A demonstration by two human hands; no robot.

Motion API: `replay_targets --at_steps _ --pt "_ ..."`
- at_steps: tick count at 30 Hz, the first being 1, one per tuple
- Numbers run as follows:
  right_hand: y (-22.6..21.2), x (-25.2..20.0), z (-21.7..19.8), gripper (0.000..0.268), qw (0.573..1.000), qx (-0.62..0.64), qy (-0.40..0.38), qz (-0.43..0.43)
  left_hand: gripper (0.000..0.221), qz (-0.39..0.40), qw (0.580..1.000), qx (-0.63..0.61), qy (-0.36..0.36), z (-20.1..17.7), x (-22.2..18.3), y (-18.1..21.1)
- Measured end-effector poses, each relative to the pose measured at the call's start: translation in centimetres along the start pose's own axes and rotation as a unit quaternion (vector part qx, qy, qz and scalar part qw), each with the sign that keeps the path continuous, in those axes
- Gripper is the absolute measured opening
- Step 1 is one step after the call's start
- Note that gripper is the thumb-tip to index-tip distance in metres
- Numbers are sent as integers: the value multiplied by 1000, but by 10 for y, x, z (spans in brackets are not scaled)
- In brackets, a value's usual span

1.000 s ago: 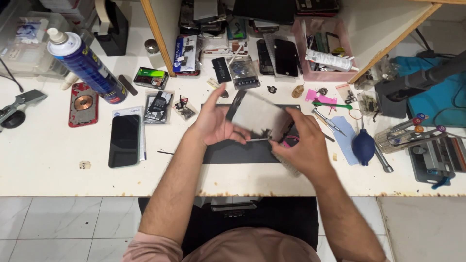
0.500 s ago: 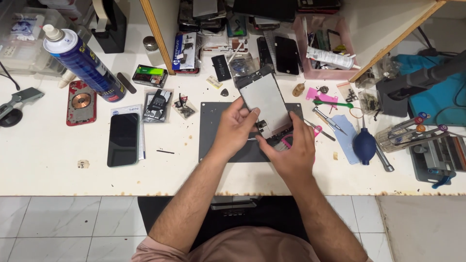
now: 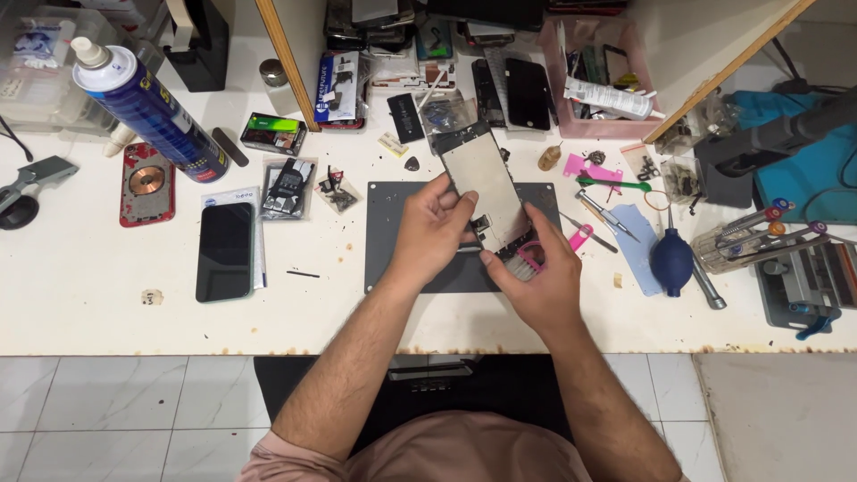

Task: Cleaning a phone frame with a brush and unboxing a new screen and battery for repair.

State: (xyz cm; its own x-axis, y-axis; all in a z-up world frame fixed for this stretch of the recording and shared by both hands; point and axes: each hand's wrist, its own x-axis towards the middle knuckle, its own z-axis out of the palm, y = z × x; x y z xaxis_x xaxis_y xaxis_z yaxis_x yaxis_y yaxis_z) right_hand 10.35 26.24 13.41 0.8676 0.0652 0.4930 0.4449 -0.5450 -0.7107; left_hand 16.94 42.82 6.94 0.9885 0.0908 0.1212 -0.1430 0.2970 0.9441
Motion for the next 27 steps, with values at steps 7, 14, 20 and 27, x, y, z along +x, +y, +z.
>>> replay_targets --at_steps 7,14,20,27 --pt "36 -8 5 70 977 171 -58 112 39 -28 1000 2 5 28 -25 93" --pt "37 -4 5 58 966 217 -66 125 40 -49 999 -12 15 30 -26 93" --pt "35 -6 7 63 966 210 -60 138 40 -55 998 -1 13 31 -30 103" --pt "21 -5 4 88 985 45 -91 142 34 -62 997 52 -6 19 -29 84"
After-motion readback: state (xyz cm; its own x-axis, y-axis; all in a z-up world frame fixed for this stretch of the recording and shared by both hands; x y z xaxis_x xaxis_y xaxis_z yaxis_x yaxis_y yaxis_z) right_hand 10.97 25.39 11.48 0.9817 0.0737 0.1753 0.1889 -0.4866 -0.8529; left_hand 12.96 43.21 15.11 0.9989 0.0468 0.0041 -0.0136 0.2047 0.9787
